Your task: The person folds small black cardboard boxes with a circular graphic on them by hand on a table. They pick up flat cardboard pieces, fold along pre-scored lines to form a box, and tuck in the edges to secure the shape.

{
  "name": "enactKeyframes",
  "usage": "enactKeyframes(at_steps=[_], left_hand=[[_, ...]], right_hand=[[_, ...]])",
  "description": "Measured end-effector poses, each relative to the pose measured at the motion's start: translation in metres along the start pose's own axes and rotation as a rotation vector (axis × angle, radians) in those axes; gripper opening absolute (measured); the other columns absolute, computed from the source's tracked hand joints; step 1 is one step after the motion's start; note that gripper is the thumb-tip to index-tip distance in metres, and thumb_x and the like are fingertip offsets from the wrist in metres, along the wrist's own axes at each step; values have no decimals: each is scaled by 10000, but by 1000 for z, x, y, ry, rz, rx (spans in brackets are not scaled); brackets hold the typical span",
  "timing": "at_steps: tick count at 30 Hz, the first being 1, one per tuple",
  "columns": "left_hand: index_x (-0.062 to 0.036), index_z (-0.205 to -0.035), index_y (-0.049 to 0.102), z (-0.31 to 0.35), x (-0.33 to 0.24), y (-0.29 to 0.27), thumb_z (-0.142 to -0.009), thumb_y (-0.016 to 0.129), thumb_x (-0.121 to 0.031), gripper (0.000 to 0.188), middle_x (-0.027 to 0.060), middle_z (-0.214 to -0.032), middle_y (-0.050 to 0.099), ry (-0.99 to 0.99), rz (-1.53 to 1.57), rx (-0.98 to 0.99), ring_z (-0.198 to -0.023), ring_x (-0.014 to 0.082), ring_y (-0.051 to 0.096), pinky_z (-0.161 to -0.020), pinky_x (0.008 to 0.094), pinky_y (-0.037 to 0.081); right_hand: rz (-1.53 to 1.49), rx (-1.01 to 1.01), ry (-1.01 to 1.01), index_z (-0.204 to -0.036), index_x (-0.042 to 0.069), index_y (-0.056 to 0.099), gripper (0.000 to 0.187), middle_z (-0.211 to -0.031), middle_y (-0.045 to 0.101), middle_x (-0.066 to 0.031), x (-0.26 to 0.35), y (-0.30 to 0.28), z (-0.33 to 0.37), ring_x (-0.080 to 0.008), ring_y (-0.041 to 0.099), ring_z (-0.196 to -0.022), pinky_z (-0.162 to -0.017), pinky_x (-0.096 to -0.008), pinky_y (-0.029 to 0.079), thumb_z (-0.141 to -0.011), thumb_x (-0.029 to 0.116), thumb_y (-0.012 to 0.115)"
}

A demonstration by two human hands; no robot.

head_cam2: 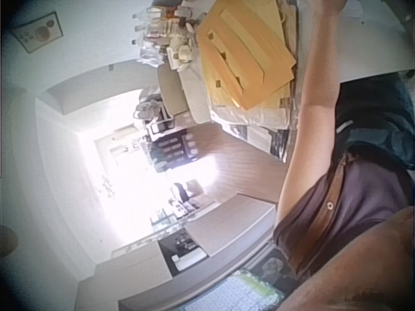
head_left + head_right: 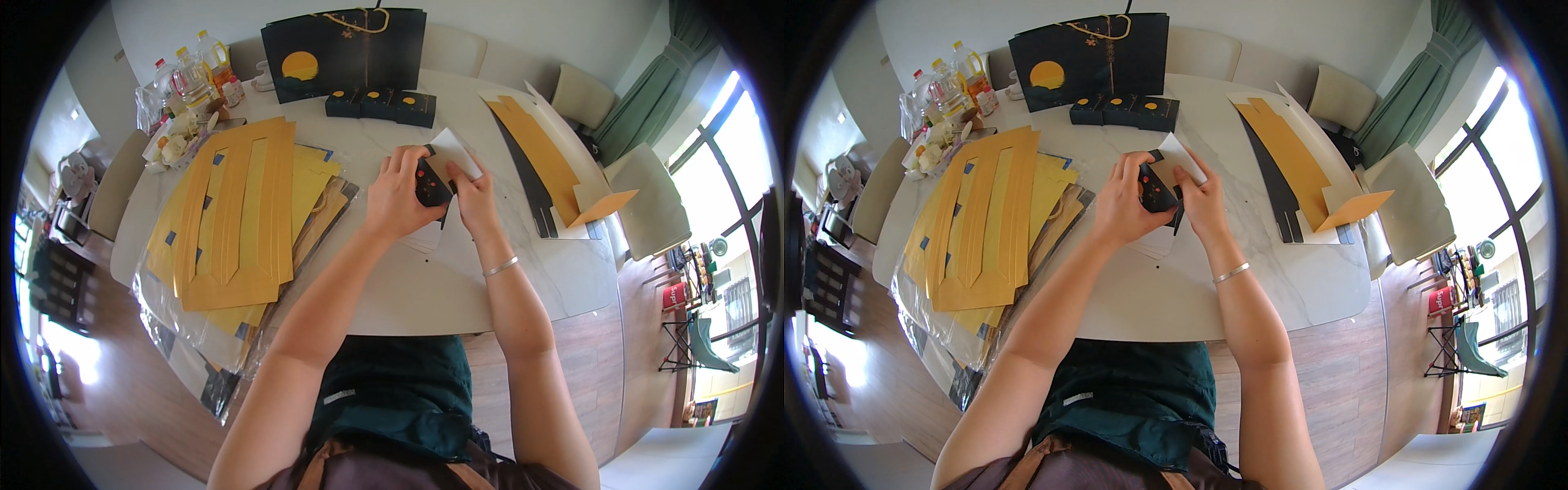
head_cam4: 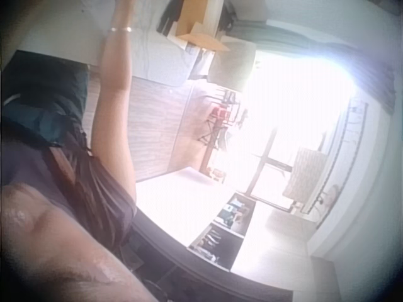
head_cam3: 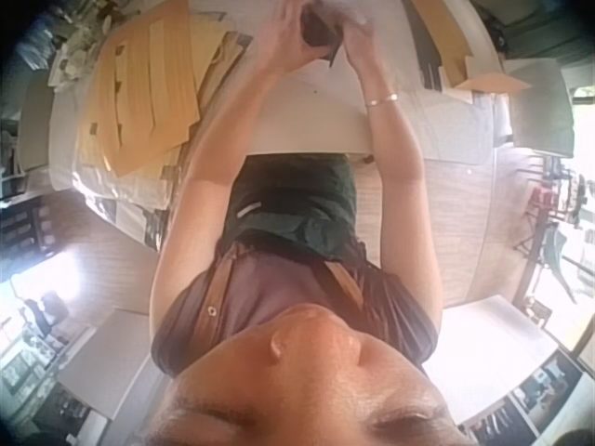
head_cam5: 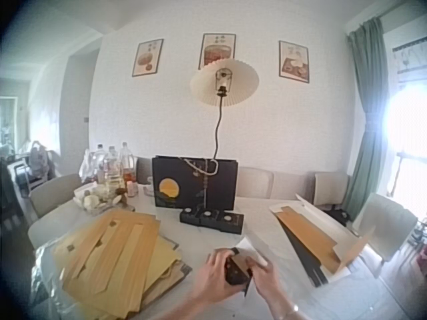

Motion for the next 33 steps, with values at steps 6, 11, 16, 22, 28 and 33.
enactKeyframes(at_steps=[6, 11, 16, 22, 28, 33], left_hand=[[-138, -1178, 453, -1, -1, -1, -564, 833, -206, 726, 67, -1117, 553, 11, -39, -23, -967, 291, 590, -710, 383, 523], [-130, -1200, 454, -2, 4, -1, -568, 824, -228, 739, 60, -1179, 538, -34, -38, 4, -1039, 339, 558, -777, 436, 535], [-120, -1227, 432, -1, 8, 2, -573, 819, -243, 769, 79, -1185, 534, -32, -86, -10, -1039, 354, 560, -769, 443, 536], [-100, -1264, 387, 0, 12, 3, -581, 847, -278, 843, 98, -1151, 549, -32, -118, -37, -1027, 339, 575, -783, 426, 519], [-86, -1326, 364, 2, 13, 3, -576, 839, -282, 909, 110, -1212, 556, -89, -60, -38, -1070, 354, 566, -792, 437, 535], [-86, -1375, 335, 0, 17, 4, -573, 852, -290, 976, 111, -1240, 554, -202, -13, 49, -1098, 345, 564, -796, 426, 541]], right_hand=[[153, 111, -117, -1347, 31, 543, 406, -1061, 653, -42, 22, 15, 10, -77, 567, -978, -863, -225, 468, -972, 181, 579], [163, 294, -255, -1374, -3, 500, 564, -1203, 624, -84, 24, 27, 12, -125, 560, -1096, -971, -272, 426, -1023, 429, 411], [130, 312, -245, -1392, -28, 464, 642, -1280, 594, -111, 19, 32, 13, -161, 539, -1173, -1024, -294, 392, -1038, 483, 305], [119, 301, -189, -1395, -21, 465, 616, -1274, 597, -108, 11, 32, 12, -159, 541, -1165, -1020, -282, 394, -1047, 459, 297], [200, 270, -219, -1380, -31, 476, 581, -1299, 584, -121, 5, 28, 9, -171, 531, -1185, -1025, -286, 390, -1041, 426, 360], [294, 247, -255, -1369, -15, 494, 457, -1320, 568, -129, 10, 31, 11, -170, 524, -1197, -1016, -285, 393, -1012, 270, 501]])
Point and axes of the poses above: each hand's wrist, its own z-axis away from the middle knuckle, its own y-axis out of the palm, x = y × z, the point moved 8 cm from there along -z, towards the middle knuckle
